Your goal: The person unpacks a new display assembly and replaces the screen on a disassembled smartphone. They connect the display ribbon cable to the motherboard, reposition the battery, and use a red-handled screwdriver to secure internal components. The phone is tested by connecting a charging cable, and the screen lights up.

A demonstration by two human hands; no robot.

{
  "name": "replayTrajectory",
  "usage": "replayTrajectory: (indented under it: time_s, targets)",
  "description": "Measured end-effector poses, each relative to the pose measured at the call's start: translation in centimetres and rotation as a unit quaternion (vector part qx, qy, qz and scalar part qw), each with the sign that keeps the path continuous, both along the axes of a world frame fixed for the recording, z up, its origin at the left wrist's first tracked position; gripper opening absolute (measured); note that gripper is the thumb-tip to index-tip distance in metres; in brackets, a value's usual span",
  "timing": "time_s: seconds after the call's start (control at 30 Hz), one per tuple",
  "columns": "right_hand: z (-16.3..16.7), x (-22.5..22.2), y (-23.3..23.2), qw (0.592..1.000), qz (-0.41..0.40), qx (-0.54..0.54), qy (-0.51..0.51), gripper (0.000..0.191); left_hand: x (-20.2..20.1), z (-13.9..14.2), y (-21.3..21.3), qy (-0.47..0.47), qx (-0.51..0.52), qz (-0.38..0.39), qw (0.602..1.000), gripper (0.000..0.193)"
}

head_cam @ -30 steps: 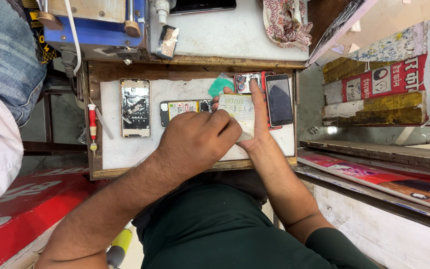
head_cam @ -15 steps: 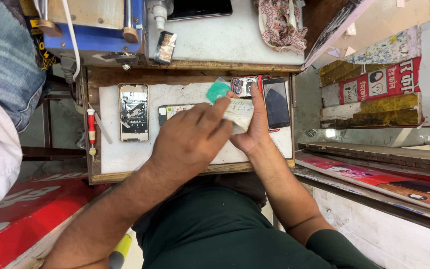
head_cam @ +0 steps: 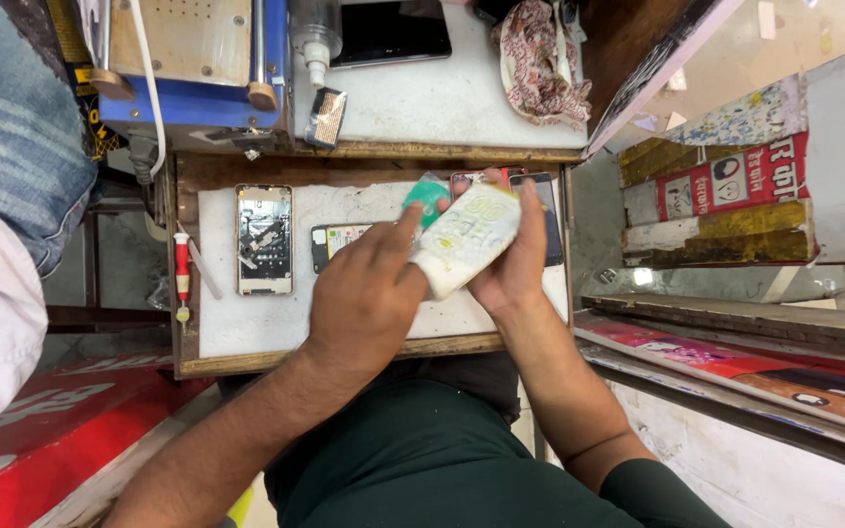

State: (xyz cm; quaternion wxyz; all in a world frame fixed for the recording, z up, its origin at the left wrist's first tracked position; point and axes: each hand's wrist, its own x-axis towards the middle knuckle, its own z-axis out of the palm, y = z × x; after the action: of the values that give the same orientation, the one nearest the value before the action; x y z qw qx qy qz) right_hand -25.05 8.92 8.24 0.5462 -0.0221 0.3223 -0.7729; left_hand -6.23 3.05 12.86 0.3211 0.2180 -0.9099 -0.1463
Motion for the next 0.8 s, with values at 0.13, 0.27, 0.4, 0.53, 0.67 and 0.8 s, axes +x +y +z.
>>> replayTrajectory:
  time_s: [0.13, 0.27, 0.4, 0.53, 0.67, 0.8]
  targets:
    - [5.2, 1.4, 2.4, 0.919, -0.093, -0.122, 0.362, 0.065, 0.1, -2.8, 0.7, 0.124, 0.422, -0.048, 0.897, 0.04]
    - [9.6, 2.6, 4.3, 0.853, -0.032, -0.157, 0.496, 0.066, -0.7, -6.3, 2.2, 0.275, 0.773, -0.216, 0.53, 0.048]
    - [10.5, 3.5, 3.5, 0.875, 0.001, -0.195, 0.443, 0.068, -1.1, -8.1, 3.8, 0.302, 0.833, -0.254, 0.388, 0.042]
    - [9.9, 3.6, 3.5, 0.896, 0.01, -0.194, 0.398, 0.064, -1.1, -8.2, 4.0, 0.343, 0.829, -0.234, 0.374, 0.036]
    - [8.1, 2.8, 3.5, 0.909, -0.057, -0.171, 0.376, 0.053, -0.6, -8.0, 3.8, 0.337, 0.802, -0.21, 0.446, 0.033]
    - [6.7, -0.6, 3.8, 0.911, -0.111, -0.217, 0.333, 0.044, 0.8, -8.8, 3.7, 0.362, 0.767, -0.161, 0.505, 0.027]
